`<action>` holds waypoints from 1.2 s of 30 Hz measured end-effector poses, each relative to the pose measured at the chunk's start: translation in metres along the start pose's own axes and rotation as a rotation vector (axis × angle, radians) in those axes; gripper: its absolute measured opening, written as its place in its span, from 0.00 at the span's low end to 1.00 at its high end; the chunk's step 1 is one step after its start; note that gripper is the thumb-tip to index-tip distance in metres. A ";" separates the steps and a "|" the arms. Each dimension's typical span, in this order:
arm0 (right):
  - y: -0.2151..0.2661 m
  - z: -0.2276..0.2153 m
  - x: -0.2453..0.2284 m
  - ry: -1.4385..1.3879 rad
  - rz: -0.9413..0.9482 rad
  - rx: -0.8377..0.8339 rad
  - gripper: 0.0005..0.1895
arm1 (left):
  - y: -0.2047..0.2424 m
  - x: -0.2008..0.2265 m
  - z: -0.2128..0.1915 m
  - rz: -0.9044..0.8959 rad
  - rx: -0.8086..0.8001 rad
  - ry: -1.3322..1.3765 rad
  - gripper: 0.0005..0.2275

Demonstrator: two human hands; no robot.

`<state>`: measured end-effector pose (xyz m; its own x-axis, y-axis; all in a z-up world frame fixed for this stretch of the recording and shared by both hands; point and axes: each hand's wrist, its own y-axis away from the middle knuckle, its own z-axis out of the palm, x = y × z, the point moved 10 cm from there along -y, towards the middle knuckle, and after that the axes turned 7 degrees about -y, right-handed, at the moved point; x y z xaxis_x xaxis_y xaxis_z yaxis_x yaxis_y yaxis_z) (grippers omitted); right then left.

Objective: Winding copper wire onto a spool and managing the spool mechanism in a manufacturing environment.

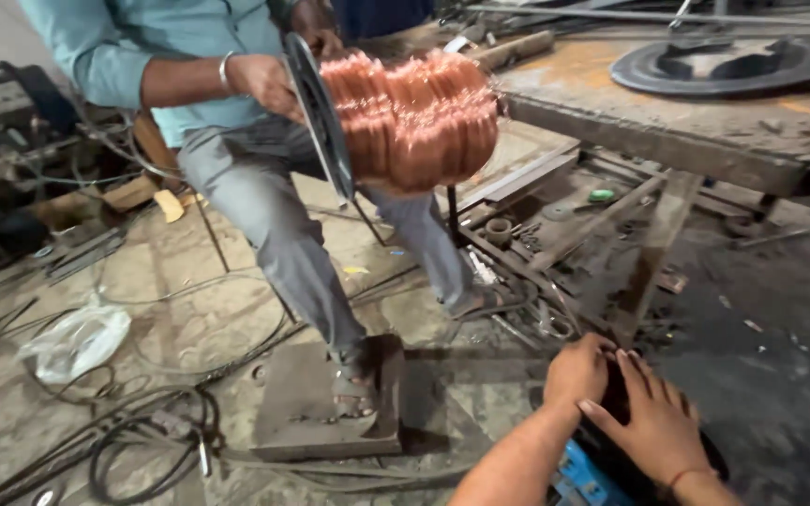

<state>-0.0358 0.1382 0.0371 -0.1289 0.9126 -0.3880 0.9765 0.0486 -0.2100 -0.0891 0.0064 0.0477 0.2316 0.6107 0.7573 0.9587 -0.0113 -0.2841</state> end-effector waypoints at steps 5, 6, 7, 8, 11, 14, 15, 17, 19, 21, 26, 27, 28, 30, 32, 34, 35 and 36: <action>0.002 -0.009 -0.015 0.002 -0.136 -0.033 0.61 | 0.004 0.007 -0.006 0.030 0.018 0.055 0.10; 0.006 -0.009 -0.017 0.018 -0.145 -0.075 0.66 | 0.007 0.008 -0.006 0.018 0.017 0.070 0.10; 0.008 -0.006 -0.016 0.025 -0.144 -0.093 0.66 | 0.006 0.008 -0.009 0.002 0.014 0.078 0.10; 0.010 -0.005 -0.013 0.050 -0.126 -0.076 0.60 | 0.005 0.008 -0.011 -0.006 0.017 0.108 0.10; 0.021 -0.008 -0.010 0.109 -0.108 -0.071 0.54 | 0.015 0.006 -0.008 -0.035 0.021 0.188 0.09; 0.020 -0.011 -0.007 0.083 -0.147 0.017 0.51 | 0.005 0.000 0.001 0.005 0.034 0.252 0.09; 0.021 -0.010 -0.005 0.045 -0.189 0.059 0.48 | 0.001 -0.005 0.006 0.011 0.041 0.287 0.09; 0.021 -0.011 -0.003 0.045 -0.179 0.086 0.48 | -0.003 -0.007 0.006 0.031 0.041 0.306 0.09; 0.023 -0.011 0.000 0.051 -0.168 0.095 0.48 | -0.003 -0.010 0.009 0.033 0.038 0.333 0.09; 0.024 -0.010 -0.001 0.027 -0.194 0.097 0.52 | -0.002 -0.013 0.015 0.025 -0.009 0.357 0.09; 0.030 -0.020 -0.012 0.007 -0.193 0.091 0.53 | 0.006 0.009 -0.004 0.052 -0.032 0.259 0.09; 0.030 -0.026 -0.016 -0.005 -0.204 0.104 0.53 | 0.008 0.014 -0.008 0.068 -0.023 0.201 0.09; 0.030 -0.027 -0.017 -0.005 -0.204 0.101 0.53 | 0.008 0.015 -0.008 0.065 -0.024 0.200 0.09; 0.033 -0.033 -0.022 -0.044 -0.218 0.141 0.55 | 0.010 0.016 -0.011 0.074 0.016 0.129 0.08; 0.035 -0.030 -0.014 -0.029 -0.187 0.114 0.55 | 0.011 0.020 -0.007 0.069 0.010 0.129 0.09; 0.036 -0.026 -0.007 -0.011 -0.166 0.083 0.55 | 0.013 0.026 -0.008 0.059 0.016 0.132 0.09; 0.042 -0.034 -0.013 -0.073 -0.281 0.171 0.52 | 0.015 0.030 -0.010 0.045 0.006 0.138 0.09; 0.050 -0.043 -0.019 -0.137 -0.393 0.262 0.48 | 0.017 0.034 -0.011 0.031 -0.005 0.143 0.09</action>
<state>0.0226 0.1412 0.0729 -0.5176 0.7832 -0.3445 0.7754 0.2591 -0.5758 -0.0629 0.0185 0.0752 0.2822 0.4905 0.8245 0.9514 -0.0326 -0.3062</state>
